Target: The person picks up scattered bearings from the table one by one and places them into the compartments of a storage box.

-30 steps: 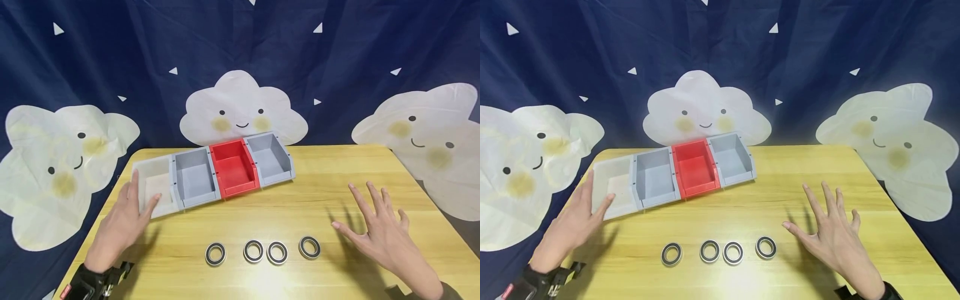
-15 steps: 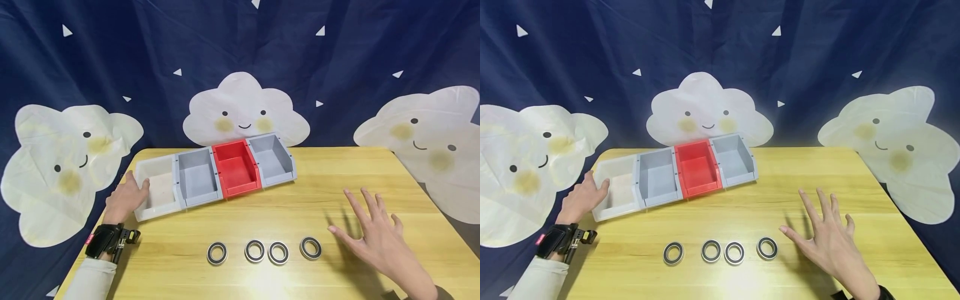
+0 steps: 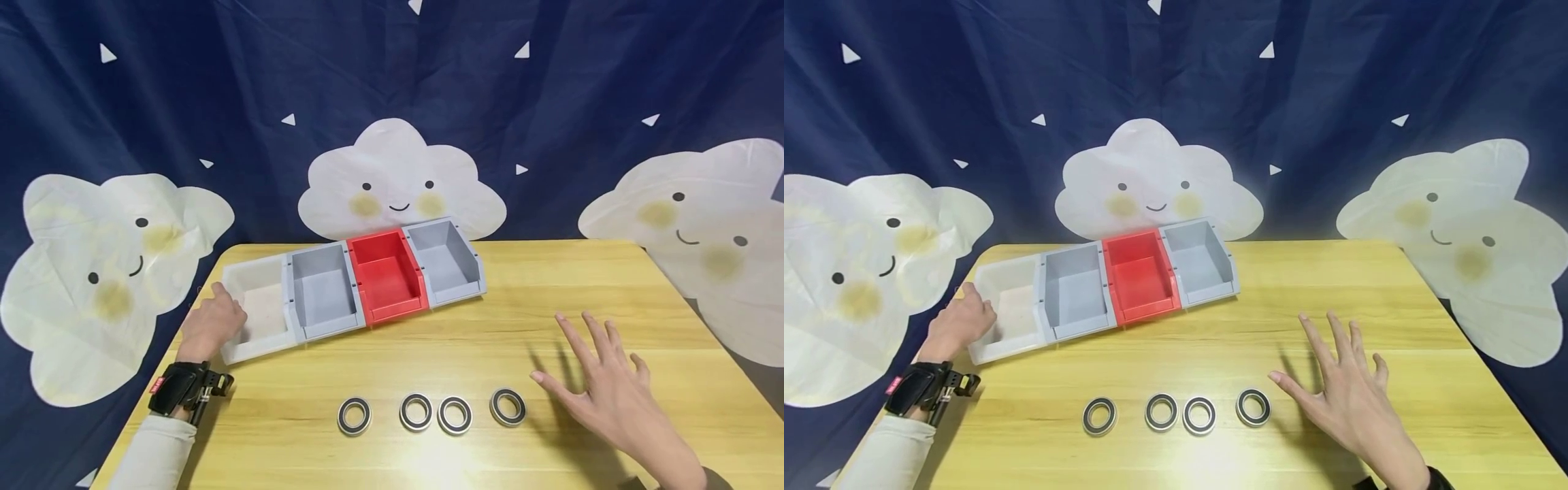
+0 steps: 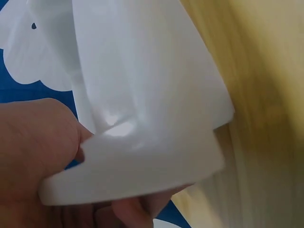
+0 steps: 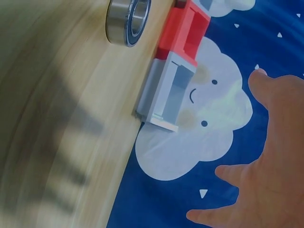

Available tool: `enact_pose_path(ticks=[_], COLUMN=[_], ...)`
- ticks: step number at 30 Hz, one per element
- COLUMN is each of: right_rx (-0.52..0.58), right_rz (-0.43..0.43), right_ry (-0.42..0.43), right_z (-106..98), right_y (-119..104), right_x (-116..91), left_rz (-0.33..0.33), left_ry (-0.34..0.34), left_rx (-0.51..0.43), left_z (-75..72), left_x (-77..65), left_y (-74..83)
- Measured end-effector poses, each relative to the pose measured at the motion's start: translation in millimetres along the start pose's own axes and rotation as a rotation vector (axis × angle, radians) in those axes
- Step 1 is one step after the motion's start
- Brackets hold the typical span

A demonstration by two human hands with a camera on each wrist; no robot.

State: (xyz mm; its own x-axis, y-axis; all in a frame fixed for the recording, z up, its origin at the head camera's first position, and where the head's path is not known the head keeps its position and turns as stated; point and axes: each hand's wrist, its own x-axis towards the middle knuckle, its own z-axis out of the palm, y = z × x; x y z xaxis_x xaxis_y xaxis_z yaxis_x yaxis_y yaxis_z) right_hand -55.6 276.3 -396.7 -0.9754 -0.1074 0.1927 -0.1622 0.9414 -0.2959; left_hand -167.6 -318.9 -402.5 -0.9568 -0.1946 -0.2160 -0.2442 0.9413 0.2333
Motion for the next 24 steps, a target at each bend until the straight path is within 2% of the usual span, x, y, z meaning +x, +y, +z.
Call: enact_pose_path(ticks=[12, 24], right_rx=[0.001, 0.022], right_rz=[0.005, -0.031], right_ry=[0.035, 0.053], right_z=[0, -1], right_y=[-1, 2], right_x=[9, 29], left_rz=[0.086, 0.116], left_ry=[0.021, 0.022], left_rx=[-0.028, -0.018], left_z=[3.3, 9.5], left_x=[-3.8, -6.4], left_y=[13.2, 34.6])
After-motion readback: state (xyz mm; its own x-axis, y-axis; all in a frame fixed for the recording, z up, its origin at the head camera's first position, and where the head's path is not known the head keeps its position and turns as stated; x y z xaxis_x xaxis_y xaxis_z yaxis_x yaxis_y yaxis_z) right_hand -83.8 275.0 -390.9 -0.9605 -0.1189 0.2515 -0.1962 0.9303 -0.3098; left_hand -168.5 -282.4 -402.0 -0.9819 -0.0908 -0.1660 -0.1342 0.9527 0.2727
